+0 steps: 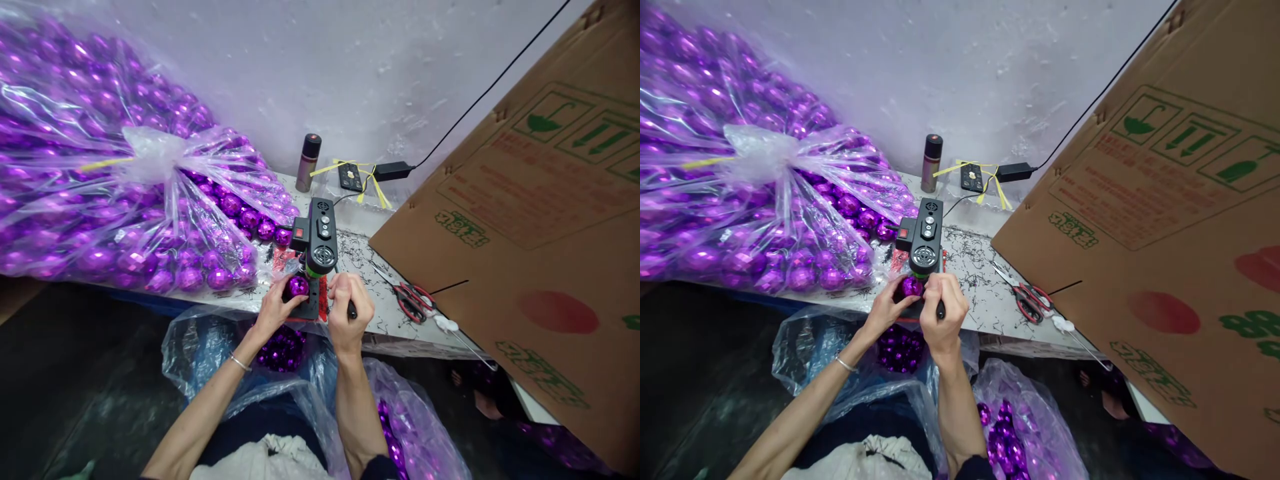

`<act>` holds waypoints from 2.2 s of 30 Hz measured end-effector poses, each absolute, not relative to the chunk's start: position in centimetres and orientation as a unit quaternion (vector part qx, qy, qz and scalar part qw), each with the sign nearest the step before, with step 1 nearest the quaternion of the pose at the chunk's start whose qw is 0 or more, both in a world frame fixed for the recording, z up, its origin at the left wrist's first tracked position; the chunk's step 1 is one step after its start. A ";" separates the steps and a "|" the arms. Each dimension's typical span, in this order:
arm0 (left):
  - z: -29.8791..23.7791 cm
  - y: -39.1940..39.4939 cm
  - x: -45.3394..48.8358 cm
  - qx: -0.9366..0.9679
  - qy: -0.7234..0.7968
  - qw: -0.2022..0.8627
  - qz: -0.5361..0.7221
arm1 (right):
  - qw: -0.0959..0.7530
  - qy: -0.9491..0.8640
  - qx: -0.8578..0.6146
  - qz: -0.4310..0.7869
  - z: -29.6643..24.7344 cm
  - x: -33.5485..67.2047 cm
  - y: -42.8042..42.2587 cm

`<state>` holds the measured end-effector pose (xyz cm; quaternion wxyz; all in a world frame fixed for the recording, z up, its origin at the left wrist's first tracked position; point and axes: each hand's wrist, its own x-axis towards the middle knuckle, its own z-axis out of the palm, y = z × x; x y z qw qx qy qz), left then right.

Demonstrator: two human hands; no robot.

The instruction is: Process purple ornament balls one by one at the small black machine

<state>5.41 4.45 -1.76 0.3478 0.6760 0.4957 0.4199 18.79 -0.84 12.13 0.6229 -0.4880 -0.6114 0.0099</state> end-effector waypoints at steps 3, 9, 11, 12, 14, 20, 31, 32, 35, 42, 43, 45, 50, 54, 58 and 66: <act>-1.7 4.5 5.7 0.718 0.474 0.303 0.410 | 0.623 -0.609 -0.490 0.000 11.8 18.8 -0.9; -2.5 4.9 6.7 0.743 0.473 0.261 0.396 | 0.615 -0.625 -0.482 -0.006 11.3 19.0 -1.4; -2.8 4.9 6.9 0.733 0.481 0.263 0.402 | 0.609 -0.628 -0.483 -0.006 11.0 19.0 -1.6; -3.0 4.9 7.0 0.730 0.483 0.263 0.406 | 0.608 -0.629 -0.484 -0.007 10.7 19.0 -1.7; -3.3 4.8 7.1 0.726 0.484 0.262 0.413 | 0.609 -0.629 -0.483 -0.013 10.0 18.9 -1.8; -3.6 4.5 7.0 0.723 0.485 0.265 0.415 | 0.626 -0.625 -0.465 -0.045 6.6 18.6 -1.7; -3.8 4.5 7.1 0.727 0.487 0.251 0.413 | 0.656 -0.597 -0.459 -0.058 3.5 18.4 -0.9; -3.8 4.4 7.2 0.726 0.490 0.250 0.413 | 0.657 -0.595 -0.460 -0.058 3.4 18.4 -0.9; -3.8 4.5 7.2 0.725 0.492 0.251 0.411 | 0.660 -0.590 -0.461 -0.061 3.1 18.4 -0.8; -4.2 4.8 7.2 0.725 0.490 0.249 0.415 | 0.673 -0.583 -0.451 -0.052 2.5 18.3 -0.4; -4.3 4.8 7.2 0.726 0.489 0.247 0.416 | 0.678 -0.580 -0.449 -0.045 2.4 18.2 -0.3; -4.4 5.0 7.1 0.727 0.484 0.246 0.419 | 0.684 -0.577 -0.446 -0.036 2.2 18.1 -0.2; -4.2 5.0 7.0 0.729 0.474 0.255 0.423 | 0.685 -0.582 -0.437 -0.039 1.5 18.1 -0.2; -3.6 5.3 7.0 0.730 0.477 0.259 0.417 | 0.682 -0.598 -0.417 -0.049 2.2 18.2 -0.1; -3.6 5.2 6.9 0.735 0.468 0.256 0.419 | 0.684 -0.583 -0.437 -0.033 5.8 18.3 -0.3; -4.6 -0.2 3.5 0.775 0.417 0.138 0.454 | 0.642 -0.609 -0.466 0.005 9.2 18.5 -1.3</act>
